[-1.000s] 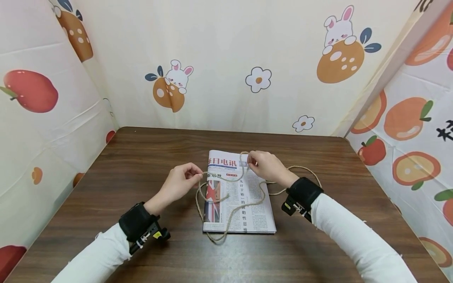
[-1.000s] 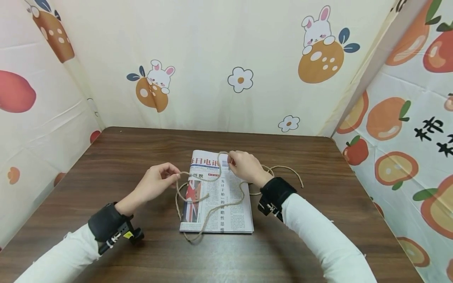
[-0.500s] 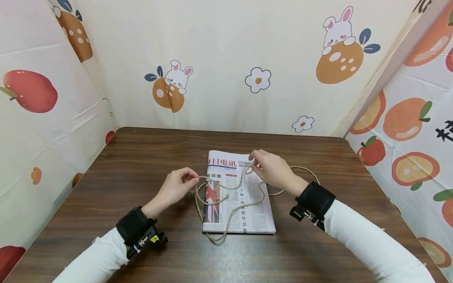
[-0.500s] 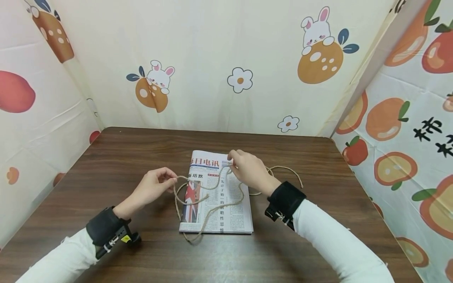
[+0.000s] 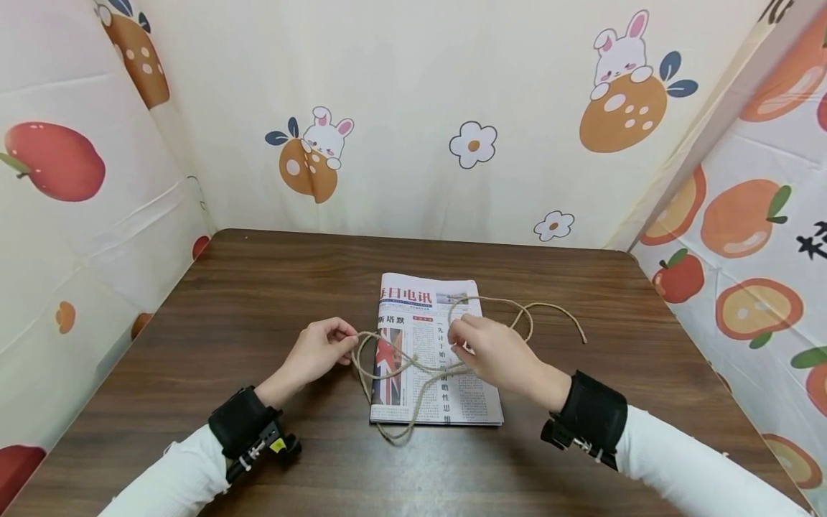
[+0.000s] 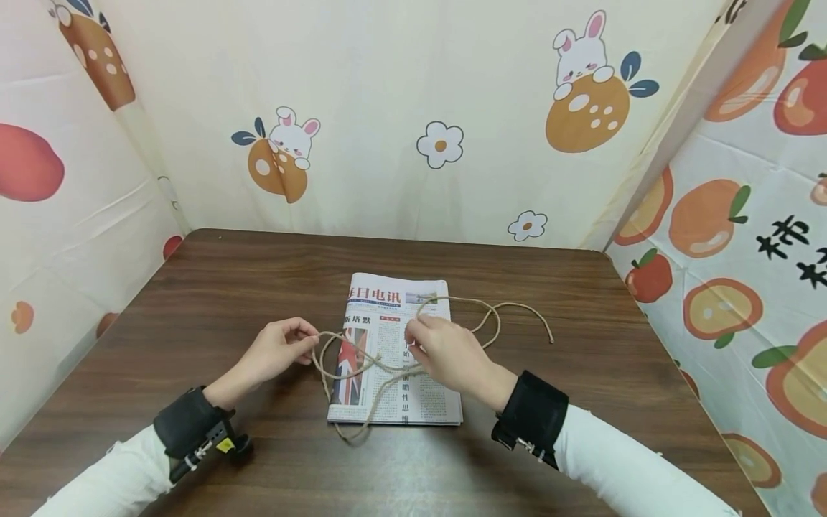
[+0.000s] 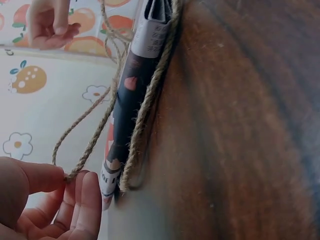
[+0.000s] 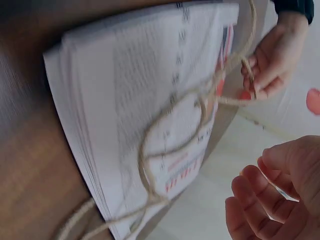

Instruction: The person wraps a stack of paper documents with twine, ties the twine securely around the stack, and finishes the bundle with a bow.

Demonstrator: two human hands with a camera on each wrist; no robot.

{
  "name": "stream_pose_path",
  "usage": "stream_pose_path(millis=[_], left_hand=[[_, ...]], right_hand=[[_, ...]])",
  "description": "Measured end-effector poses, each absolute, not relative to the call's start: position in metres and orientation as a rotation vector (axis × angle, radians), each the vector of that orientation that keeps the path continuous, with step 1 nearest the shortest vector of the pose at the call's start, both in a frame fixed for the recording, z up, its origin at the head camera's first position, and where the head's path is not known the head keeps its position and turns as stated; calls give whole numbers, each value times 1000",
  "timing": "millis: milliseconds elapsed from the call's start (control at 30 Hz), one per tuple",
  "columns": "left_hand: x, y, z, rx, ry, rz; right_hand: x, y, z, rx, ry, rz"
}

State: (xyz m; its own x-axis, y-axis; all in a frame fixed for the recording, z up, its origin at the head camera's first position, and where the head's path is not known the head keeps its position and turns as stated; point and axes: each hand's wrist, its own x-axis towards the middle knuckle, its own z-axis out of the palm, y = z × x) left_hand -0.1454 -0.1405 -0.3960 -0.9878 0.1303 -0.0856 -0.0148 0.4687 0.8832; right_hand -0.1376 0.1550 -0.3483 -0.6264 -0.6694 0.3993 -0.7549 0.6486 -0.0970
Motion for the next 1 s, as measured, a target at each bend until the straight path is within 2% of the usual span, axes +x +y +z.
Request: stream_pose_path(millis=[267,667,1000], left_hand=[[-140,-141,-399,132,2522,1528],[-132,-134,-400,307,2579,1390],[-126,-125,-402,405,2561,1361]], right_hand=[[-120,154,-366,1273,-2552,373],[-104,152,-381,1487,-2584,373],[-101,149,-387,1481,-2522,329]])
